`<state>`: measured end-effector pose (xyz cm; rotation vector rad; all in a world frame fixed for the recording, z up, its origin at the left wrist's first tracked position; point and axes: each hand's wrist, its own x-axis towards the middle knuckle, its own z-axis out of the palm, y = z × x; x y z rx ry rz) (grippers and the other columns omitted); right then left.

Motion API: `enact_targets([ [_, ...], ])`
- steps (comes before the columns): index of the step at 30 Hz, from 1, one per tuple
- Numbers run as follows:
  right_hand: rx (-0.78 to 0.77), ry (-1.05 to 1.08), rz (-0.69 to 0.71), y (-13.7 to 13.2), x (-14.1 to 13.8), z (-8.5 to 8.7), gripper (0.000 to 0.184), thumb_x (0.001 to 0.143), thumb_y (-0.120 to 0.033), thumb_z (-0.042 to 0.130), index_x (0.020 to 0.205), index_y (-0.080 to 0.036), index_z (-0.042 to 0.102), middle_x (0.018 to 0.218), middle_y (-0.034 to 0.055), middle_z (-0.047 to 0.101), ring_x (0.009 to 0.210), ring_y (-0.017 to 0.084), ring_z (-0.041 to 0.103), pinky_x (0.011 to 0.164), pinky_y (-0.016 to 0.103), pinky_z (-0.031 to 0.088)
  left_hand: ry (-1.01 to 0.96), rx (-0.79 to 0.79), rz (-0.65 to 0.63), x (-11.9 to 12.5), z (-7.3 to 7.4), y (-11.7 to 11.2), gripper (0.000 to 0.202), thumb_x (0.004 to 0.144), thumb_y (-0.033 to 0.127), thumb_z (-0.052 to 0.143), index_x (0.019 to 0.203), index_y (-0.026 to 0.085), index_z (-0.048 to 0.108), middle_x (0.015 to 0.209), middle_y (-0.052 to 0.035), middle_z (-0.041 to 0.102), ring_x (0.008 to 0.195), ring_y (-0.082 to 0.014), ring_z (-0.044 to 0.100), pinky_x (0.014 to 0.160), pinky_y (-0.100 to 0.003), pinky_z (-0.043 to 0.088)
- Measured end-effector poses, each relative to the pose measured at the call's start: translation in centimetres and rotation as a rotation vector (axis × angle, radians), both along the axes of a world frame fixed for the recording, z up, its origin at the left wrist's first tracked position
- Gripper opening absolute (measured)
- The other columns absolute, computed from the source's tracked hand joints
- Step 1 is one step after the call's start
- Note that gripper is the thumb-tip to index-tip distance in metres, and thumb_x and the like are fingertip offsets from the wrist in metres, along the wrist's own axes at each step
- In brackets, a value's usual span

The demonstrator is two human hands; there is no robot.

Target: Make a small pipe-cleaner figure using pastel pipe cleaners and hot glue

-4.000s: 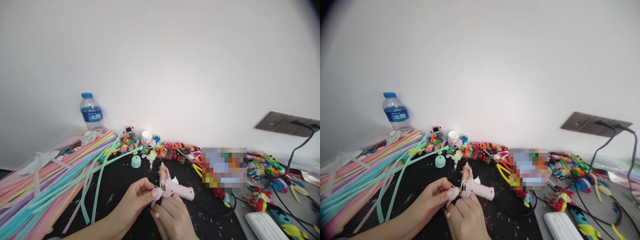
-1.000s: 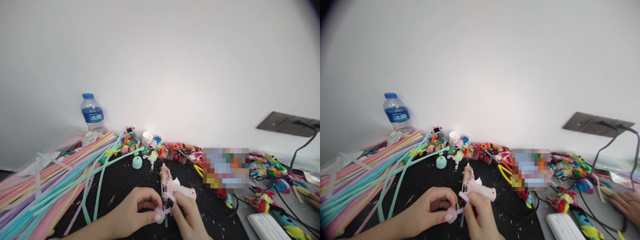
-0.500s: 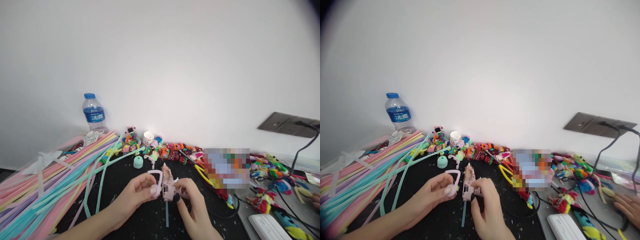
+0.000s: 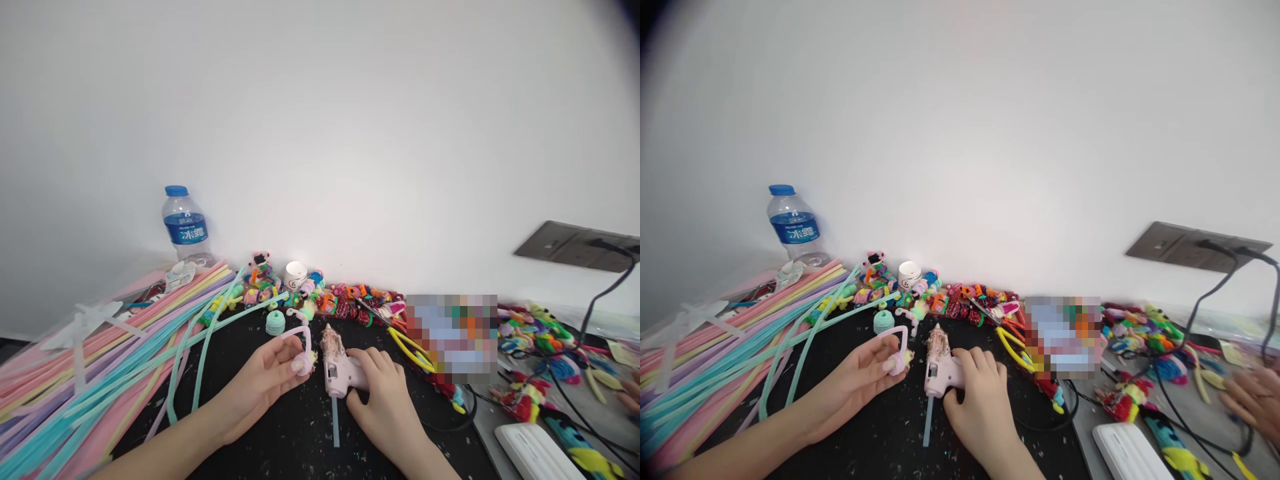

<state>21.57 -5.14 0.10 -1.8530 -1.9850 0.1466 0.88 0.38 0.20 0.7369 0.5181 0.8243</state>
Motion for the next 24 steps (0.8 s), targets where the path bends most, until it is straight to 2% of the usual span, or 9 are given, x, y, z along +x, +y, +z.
enact_targets([
  [3,0.034,0.136,0.013,0.3,0.3,0.0,0.036,0.068,-0.011,0.052,0.102,-0.021,0.059,0.092,0.0056,0.06,0.088,0.026,0.053,0.076,0.038,0.04,0.041,0.053,0.02,-0.1,-0.2,0.3,0.014,0.078,0.017,0.065,0.09,0.019,0.06,0.087,-0.0004,0.055,0.085,-0.011,0.052,0.084,-0.028,0.043],
  [5,0.051,0.28,0.025,0.5,0.6,0.0,0.026,0.074,-0.016,0.051,0.097,-0.02,0.06,0.085,0.0045,0.061,0.078,0.022,0.055,0.068,0.032,0.043,0.084,0.09,0.025,-0.3,-0.2,0.4,0.015,0.077,0.019,0.066,0.09,0.019,0.06,0.088,-0.0007,0.056,0.086,-0.0124,0.053,0.084,-0.029,0.042],
  [9,0.069,0.544,-0.002,0.4,0.9,-0.2,0.006,0.073,-0.023,0.055,0.069,-0.02,0.058,0.063,-0.0007,0.056,0.058,0.017,0.054,0.053,0.025,0.044,0.211,0.163,0.084,-0.5,0.0,0.7,0.019,0.075,0.024,0.068,0.092,0.021,0.06,0.088,0.0004,0.058,0.088,-0.0144,0.053,0.084,-0.029,0.041],
  [13,0.091,0.727,0.011,-0.2,0.8,-0.6,0.012,0.07,-0.03,0.062,0.075,-0.019,0.062,0.069,0.0025,0.063,0.063,0.019,0.058,0.054,0.026,0.048,0.296,0.23,0.135,-0.6,0.2,0.9,0.018,0.073,0.026,0.069,0.088,0.02,0.06,0.085,0.0012,0.058,0.087,-0.0153,0.053,0.082,-0.028,0.04],
  [18,0.05,0.686,0.099,-0.3,0.5,-0.9,0.019,0.071,-0.036,0.063,0.067,-0.017,0.063,0.073,0.0064,0.067,0.066,0.022,0.061,0.06,0.031,0.051,0.323,0.264,0.131,-0.5,0.1,0.9,0.02,0.072,0.028,0.069,0.088,0.019,0.06,0.088,-0.0012,0.059,0.089,-0.0175,0.053,0.081,-0.028,0.04],
  [22,0.01,0.69,0.06,-0.1,0.8,-1.8,0.022,0.072,-0.035,0.063,0.082,-0.016,0.066,0.089,0.0102,0.069,0.082,0.026,0.063,0.075,0.037,0.051,0.36,0.266,0.135,-0.5,0.3,0.9,0.02,0.072,0.029,0.069,0.086,0.019,0.059,0.088,-0.0009,0.059,0.088,-0.0176,0.053,0.079,-0.027,0.04],
  [24,0.005,0.7,0.042,-0.2,0.9,-2.2,0.025,0.072,-0.037,0.064,0.085,-0.016,0.067,0.092,0.0106,0.068,0.083,0.027,0.063,0.076,0.038,0.051,0.358,0.27,0.132,-0.5,0.3,0.9,0.019,0.072,0.029,0.069,0.085,0.019,0.059,0.088,-0.0006,0.059,0.088,-0.0172,0.053,0.078,-0.026,0.04],
])
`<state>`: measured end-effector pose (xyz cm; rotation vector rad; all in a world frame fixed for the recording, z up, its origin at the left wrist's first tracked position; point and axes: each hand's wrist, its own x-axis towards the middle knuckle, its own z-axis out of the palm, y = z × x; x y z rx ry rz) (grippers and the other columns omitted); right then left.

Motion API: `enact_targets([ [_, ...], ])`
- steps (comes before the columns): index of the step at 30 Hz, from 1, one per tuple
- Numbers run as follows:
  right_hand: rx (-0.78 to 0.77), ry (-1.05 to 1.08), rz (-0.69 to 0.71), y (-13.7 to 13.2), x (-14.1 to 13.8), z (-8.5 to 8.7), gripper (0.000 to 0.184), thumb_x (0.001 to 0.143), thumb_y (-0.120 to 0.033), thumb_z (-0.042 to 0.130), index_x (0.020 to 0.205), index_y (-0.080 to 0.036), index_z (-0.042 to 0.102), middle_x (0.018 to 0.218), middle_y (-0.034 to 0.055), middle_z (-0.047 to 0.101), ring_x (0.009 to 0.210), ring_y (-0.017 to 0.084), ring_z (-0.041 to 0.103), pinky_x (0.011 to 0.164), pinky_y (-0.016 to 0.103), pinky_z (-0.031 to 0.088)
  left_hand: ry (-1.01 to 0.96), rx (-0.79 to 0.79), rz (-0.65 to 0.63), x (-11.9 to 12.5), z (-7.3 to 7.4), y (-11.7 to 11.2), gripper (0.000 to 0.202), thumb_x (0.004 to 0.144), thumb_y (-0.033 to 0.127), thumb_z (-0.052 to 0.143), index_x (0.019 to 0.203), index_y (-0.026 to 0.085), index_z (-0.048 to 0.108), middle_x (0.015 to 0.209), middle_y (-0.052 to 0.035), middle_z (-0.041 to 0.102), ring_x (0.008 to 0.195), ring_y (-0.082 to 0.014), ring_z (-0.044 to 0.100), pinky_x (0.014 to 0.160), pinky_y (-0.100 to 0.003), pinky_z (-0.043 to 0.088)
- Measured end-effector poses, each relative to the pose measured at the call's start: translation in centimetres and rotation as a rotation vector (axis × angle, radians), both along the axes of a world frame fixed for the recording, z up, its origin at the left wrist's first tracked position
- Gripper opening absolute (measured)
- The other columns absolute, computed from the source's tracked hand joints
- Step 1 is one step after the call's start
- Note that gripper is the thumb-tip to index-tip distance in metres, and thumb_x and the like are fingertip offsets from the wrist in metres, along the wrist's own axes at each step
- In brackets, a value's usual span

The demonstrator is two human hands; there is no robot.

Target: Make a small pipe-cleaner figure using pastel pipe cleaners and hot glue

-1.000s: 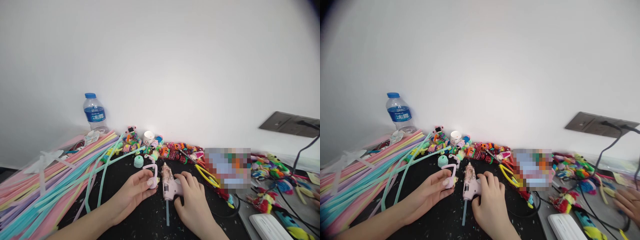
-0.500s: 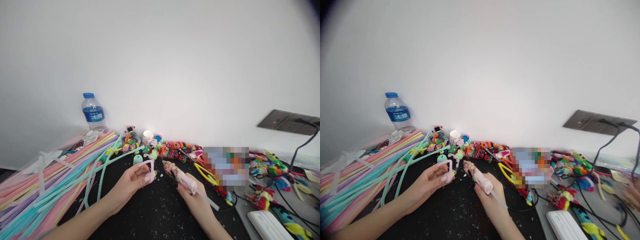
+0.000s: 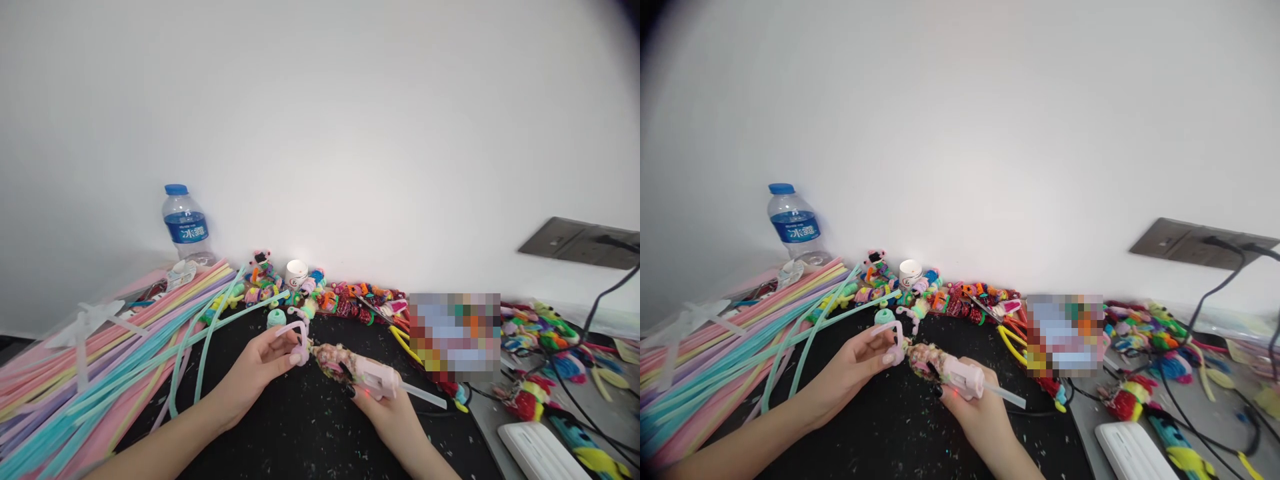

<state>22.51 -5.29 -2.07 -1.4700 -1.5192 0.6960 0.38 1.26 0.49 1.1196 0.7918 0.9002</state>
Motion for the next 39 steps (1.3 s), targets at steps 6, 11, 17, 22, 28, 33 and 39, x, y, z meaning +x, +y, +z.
enact_targets([
  [6,0.013,-0.015,0.027,0.0,-0.3,0.6,0.022,0.072,-0.034,0.062,0.084,-0.016,0.067,0.087,0.0103,0.07,0.078,0.026,0.064,0.073,0.037,0.052,-0.015,0.0,-0.012,0.0,-0.3,0.1,0.018,0.074,0.029,0.068,0.085,0.018,0.057,0.086,-0.0008,0.058,0.086,-0.0167,0.053,0.076,-0.025,0.039],
  [11,0.023,0.013,0.017,0.1,-0.6,1.3,0.018,0.07,-0.033,0.064,0.078,-0.017,0.067,0.08,0.0089,0.071,0.071,0.025,0.065,0.065,0.035,0.053,-0.017,0.01,-0.016,0.0,-0.2,0.0,0.018,0.073,0.029,0.068,0.084,0.019,0.058,0.085,-0.0003,0.059,0.084,-0.0167,0.054,0.075,-0.026,0.039],
  [17,0.012,0.021,0.039,0.2,-0.5,1.2,0.02,0.071,-0.033,0.062,0.08,-0.016,0.067,0.082,0.0106,0.071,0.073,0.026,0.065,0.065,0.035,0.054,-0.007,0.011,-0.01,0.0,-0.2,0.0,0.02,0.072,0.03,0.069,0.085,0.019,0.058,0.086,-0.0019,0.06,0.086,-0.0185,0.054,0.077,-0.028,0.04],
  [22,0.006,-0.014,0.025,0.2,-0.2,0.5,0.024,0.072,-0.032,0.061,0.089,-0.015,0.067,0.088,0.012,0.07,0.082,0.029,0.065,0.073,0.04,0.052,0.01,0.017,-0.022,0.0,-0.4,0.1,0.019,0.073,0.029,0.068,0.087,0.019,0.059,0.087,-0.0013,0.06,0.086,-0.0176,0.054,0.078,-0.027,0.04],
  [28,0.019,-0.012,0.042,0.2,-0.3,0.5,0.019,0.071,-0.03,0.062,0.082,-0.016,0.068,0.088,0.0106,0.071,0.082,0.028,0.066,0.073,0.039,0.053,0.017,0.021,-0.027,0.0,-0.3,0.0,0.017,0.072,0.028,0.069,0.085,0.02,0.06,0.087,-0.0006,0.059,0.085,-0.0166,0.053,0.078,-0.026,0.04],
  [33,-0.016,0.012,0.026,0.2,-0.1,0.0,0.026,0.072,-0.033,0.062,0.09,-0.015,0.067,0.094,0.0122,0.07,0.088,0.03,0.064,0.081,0.043,0.049,0.021,0.019,-0.01,0.1,-0.1,0.0,0.021,0.071,0.03,0.07,0.084,0.019,0.059,0.087,-0.0022,0.059,0.085,-0.0184,0.053,0.078,-0.029,0.041],
  [39,-0.073,0.076,0.022,0.1,-0.1,0.0,0.03,0.072,-0.036,0.062,0.091,-0.013,0.066,0.089,0.0135,0.069,0.088,0.03,0.065,0.082,0.044,0.049,-0.006,-0.003,0.015,0.0,-0.1,0.1,0.019,0.072,0.031,0.069,0.083,0.019,0.059,0.085,-0.0013,0.059,0.083,-0.0174,0.053,0.075,-0.027,0.041],
])
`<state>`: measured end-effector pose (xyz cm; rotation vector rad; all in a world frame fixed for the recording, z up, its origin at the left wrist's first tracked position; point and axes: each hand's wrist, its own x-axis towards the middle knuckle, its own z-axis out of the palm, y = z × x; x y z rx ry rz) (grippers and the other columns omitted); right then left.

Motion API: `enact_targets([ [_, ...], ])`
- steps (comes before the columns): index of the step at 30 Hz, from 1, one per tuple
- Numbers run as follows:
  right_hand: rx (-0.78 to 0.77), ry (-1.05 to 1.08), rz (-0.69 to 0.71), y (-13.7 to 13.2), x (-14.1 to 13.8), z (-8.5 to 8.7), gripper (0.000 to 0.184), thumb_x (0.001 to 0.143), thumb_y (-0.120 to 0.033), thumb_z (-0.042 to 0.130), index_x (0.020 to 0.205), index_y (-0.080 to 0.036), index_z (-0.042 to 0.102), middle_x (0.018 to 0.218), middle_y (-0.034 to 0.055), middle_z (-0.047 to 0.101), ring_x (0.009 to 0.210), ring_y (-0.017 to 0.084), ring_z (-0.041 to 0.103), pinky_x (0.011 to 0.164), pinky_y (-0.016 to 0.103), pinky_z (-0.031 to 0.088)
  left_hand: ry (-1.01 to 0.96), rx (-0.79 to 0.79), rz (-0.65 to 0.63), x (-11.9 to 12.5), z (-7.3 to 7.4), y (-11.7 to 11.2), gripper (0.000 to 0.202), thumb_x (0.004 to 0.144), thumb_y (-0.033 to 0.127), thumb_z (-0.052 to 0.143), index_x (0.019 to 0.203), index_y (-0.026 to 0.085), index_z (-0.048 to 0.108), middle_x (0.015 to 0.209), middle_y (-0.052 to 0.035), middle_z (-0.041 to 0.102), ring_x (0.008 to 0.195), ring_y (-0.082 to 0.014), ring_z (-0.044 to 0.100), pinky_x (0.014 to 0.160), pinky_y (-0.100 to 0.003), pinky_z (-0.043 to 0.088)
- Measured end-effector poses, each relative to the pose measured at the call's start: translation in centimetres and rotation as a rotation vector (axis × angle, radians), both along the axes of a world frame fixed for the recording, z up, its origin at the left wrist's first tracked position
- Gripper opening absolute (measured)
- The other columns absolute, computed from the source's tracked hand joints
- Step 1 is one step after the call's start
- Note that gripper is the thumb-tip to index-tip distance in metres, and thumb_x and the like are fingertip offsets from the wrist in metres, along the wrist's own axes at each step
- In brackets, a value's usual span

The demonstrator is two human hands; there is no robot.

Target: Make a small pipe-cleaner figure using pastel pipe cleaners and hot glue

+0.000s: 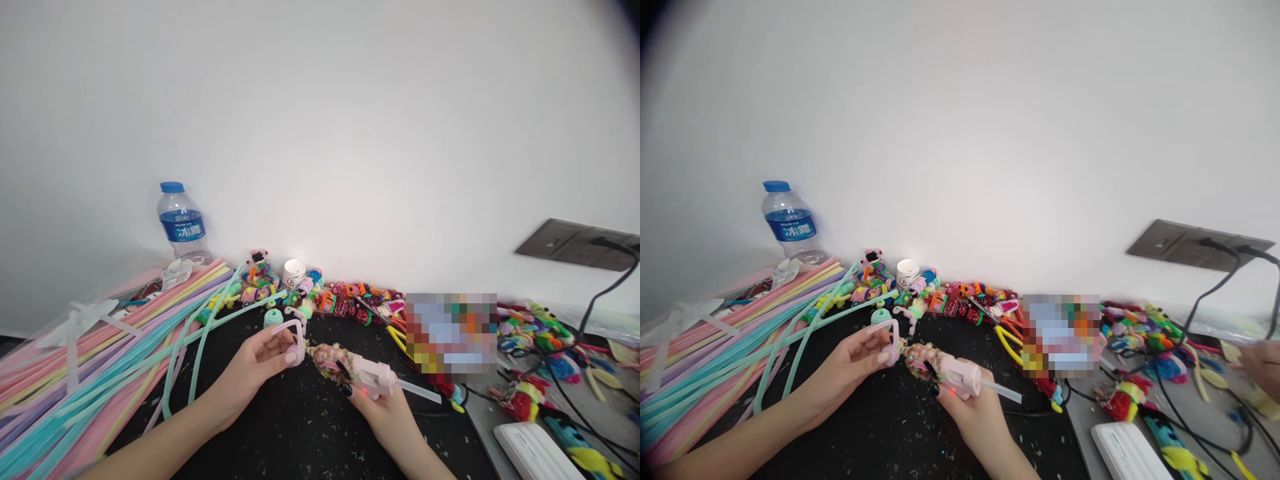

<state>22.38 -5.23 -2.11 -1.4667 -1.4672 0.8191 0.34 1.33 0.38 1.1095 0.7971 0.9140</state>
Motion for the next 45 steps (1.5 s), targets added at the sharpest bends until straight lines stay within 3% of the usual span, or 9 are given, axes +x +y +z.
enact_targets([
  [7,0.014,-0.024,0.044,0.1,-0.3,0.9,0.023,0.073,-0.035,0.06,0.084,-0.016,0.067,0.086,0.011,0.071,0.084,0.028,0.065,0.079,0.041,0.051,-0.033,-0.029,0.001,-0.1,-0.1,0.1,0.019,0.072,0.028,0.07,0.083,0.019,0.059,0.082,0.0001,0.056,0.082,-0.0149,0.05,0.075,-0.025,0.038],
  [15,0.016,-0.077,0.038,0.1,-0.2,0.7,0.029,0.073,-0.036,0.059,0.089,-0.014,0.068,0.093,0.0137,0.07,0.086,0.03,0.065,0.078,0.042,0.051,-0.12,-0.074,-0.025,0.0,-0.2,0.1,0.016,0.074,0.028,0.068,0.084,0.02,0.058,0.081,0.0014,0.053,0.079,-0.0129,0.047,0.07,-0.024,0.035],
  [20,0.09,-0.158,0.013,0.1,-0.4,0.7,0.022,0.072,-0.034,0.06,0.081,-0.015,0.069,0.086,0.0108,0.07,0.078,0.027,0.064,0.071,0.037,0.051,-0.145,-0.084,-0.045,-0.1,-0.6,0.2,0.014,0.076,0.026,0.066,0.086,0.02,0.057,0.081,0.0014,0.051,0.077,-0.012,0.045,0.066,-0.023,0.034],
  [27,0.184,-0.206,0.037,0.2,-0.6,1.4,0.019,0.072,-0.033,0.059,0.062,-0.018,0.064,0.06,0.003,0.064,0.055,0.019,0.058,0.052,0.026,0.047,-0.214,-0.144,-0.012,-0.1,-1.0,0.3,0.017,0.076,0.025,0.067,0.09,0.02,0.057,0.083,0.0005,0.052,0.077,-0.0112,0.046,0.069,-0.023,0.036],
  [32,0.166,-0.142,0.015,0.2,-0.5,1.5,0.013,0.072,-0.027,0.058,0.071,-0.017,0.068,0.075,0.0065,0.07,0.069,0.023,0.063,0.061,0.029,0.051,-0.244,-0.141,-0.017,-0.1,-0.5,0.3,0.012,0.08,0.024,0.063,0.085,0.018,0.055,0.078,0.0009,0.051,0.071,-0.0101,0.045,0.069,-0.024,0.037],
  [39,0.054,-0.044,-0.079,-0.1,0.3,-0.6,0.032,0.068,-0.036,0.066,0.093,-0.016,0.07,0.095,0.0125,0.071,0.088,0.031,0.064,0.079,0.041,0.05,-0.271,-0.215,-0.082,0.1,-0.4,0.2,0.014,0.081,0.023,0.062,0.087,0.017,0.052,0.075,0.0001,0.05,0.068,-0.0099,0.044,0.066,-0.024,0.038],
  [45,0.062,-0.011,-0.056,-0.2,0.1,-0.6,0.036,0.068,-0.041,0.067,0.094,-0.016,0.07,0.096,0.0132,0.071,0.087,0.031,0.065,0.08,0.043,0.05,-0.296,-0.235,-0.108,0.0,-0.7,0.1,0.014,0.08,0.023,0.063,0.089,0.016,0.054,0.075,0.0004,0.049,0.066,-0.0085,0.043,0.064,-0.022,0.039],
])
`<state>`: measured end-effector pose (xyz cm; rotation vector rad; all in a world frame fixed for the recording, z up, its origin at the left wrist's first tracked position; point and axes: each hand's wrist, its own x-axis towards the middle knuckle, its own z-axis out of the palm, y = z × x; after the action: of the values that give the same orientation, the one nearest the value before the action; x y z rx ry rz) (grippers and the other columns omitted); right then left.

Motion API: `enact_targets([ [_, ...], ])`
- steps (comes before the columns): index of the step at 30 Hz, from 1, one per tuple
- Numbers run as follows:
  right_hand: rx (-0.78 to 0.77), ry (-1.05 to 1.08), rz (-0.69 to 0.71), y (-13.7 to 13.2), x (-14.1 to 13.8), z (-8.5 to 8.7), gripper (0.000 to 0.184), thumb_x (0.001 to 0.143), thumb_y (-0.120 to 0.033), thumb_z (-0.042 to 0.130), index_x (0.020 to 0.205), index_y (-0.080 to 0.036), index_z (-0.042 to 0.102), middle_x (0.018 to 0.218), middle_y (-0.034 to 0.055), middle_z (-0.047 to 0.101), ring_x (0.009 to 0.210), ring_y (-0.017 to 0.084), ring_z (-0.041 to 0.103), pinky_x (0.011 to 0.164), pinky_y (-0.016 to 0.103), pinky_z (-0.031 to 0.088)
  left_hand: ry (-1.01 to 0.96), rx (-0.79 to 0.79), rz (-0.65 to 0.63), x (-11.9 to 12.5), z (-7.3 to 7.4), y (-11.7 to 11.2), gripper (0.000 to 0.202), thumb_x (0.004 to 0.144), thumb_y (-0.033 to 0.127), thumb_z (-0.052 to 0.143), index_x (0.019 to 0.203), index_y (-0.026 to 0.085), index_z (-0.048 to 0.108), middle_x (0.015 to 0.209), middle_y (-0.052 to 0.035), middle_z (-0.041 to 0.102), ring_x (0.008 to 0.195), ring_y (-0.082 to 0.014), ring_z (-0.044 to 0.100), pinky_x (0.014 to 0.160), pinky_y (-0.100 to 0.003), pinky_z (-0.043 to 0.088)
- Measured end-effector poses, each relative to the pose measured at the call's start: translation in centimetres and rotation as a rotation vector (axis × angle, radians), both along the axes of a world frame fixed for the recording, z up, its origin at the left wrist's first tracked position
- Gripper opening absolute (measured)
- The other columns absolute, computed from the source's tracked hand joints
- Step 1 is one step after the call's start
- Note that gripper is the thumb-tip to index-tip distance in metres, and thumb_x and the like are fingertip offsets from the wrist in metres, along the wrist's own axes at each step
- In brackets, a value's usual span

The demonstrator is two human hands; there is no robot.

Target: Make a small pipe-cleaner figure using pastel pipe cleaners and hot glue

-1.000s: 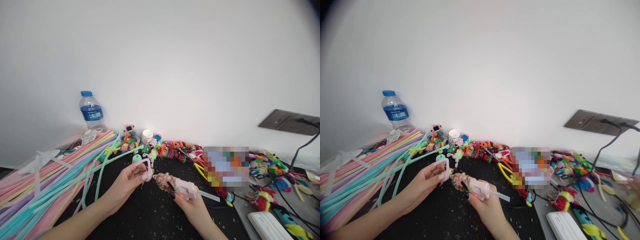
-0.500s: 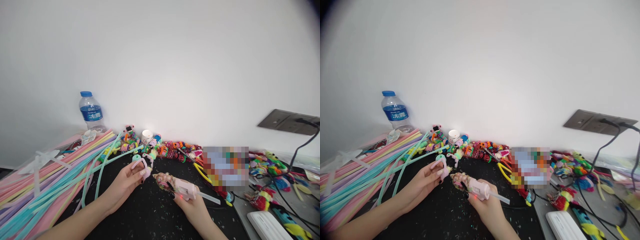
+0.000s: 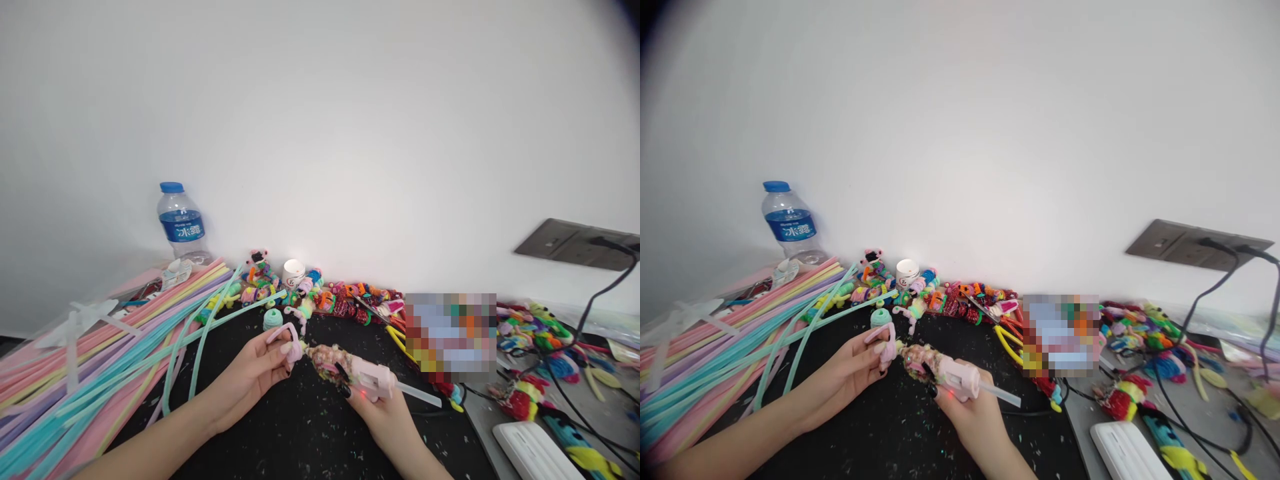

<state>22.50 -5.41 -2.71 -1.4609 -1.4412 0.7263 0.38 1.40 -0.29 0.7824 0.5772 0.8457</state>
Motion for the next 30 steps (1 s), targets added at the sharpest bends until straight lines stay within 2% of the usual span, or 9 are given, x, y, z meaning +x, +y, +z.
enact_targets([
  [5,-0.012,-0.002,-0.003,-0.1,0.0,0.4,0.035,0.07,-0.04,0.067,0.097,-0.016,0.07,0.096,0.0133,0.071,0.092,0.031,0.064,0.082,0.043,0.05,0.016,-0.053,0.023,0.1,-0.3,0.1,0.023,0.077,0.024,0.067,0.096,0.017,0.056,0.077,0.0003,0.05,0.067,-0.0083,0.045,0.067,-0.023,0.041],
  [11,-0.004,-0.024,0.052,0.1,-0.1,0.8,0.033,0.07,-0.04,0.065,0.092,-0.015,0.071,0.094,0.0143,0.071,0.086,0.031,0.066,0.078,0.044,0.052,0.01,-0.053,0.013,0.1,-0.4,0.0,0.018,0.077,0.023,0.066,0.092,0.017,0.057,0.077,0.0001,0.051,0.067,-0.008,0.047,0.067,-0.024,0.042],
  [14,-0.015,-0.031,0.017,0.2,-0.2,0.5,0.038,0.068,-0.04,0.066,0.095,-0.014,0.069,0.096,0.0161,0.07,0.088,0.033,0.065,0.082,0.048,0.049,0.016,-0.063,0.017,0.1,-0.4,0.0,0.023,0.076,0.023,0.068,0.096,0.017,0.058,0.077,0.0002,0.051,0.066,-0.0078,0.047,0.066,-0.024,0.042],
  [25,-0.058,0.038,0.013,0.0,0.2,-0.7,0.042,0.072,-0.043,0.065,0.1,-0.013,0.066,0.1,0.0148,0.068,0.095,0.031,0.063,0.085,0.044,0.048,-0.03,-0.118,0.031,0.0,-0.4,-0.1,0.026,0.074,0.024,0.07,0.096,0.019,0.058,0.074,0.0022,0.05,0.061,-0.007,0.047,0.061,-0.022,0.04],
  [27,-0.028,0.031,0.011,0.0,0.1,-0.6,0.038,0.072,-0.042,0.064,0.097,-0.014,0.067,0.096,0.0134,0.069,0.092,0.03,0.063,0.082,0.042,0.05,-0.033,-0.125,0.034,0.0,-0.4,-0.1,0.026,0.074,0.024,0.07,0.096,0.019,0.058,0.074,0.0024,0.05,0.061,-0.0067,0.046,0.06,-0.022,0.04],
  [30,0.003,-0.024,0.082,0.0,-0.3,0.0,0.028,0.074,-0.041,0.062,0.086,-0.016,0.069,0.082,0.0093,0.07,0.082,0.028,0.065,0.075,0.038,0.052,-0.049,-0.129,0.032,0.0,-0.4,0.0,0.025,0.075,0.024,0.068,0.097,0.019,0.057,0.075,0.0025,0.048,0.061,-0.0064,0.045,0.059,-0.021,0.039],
])
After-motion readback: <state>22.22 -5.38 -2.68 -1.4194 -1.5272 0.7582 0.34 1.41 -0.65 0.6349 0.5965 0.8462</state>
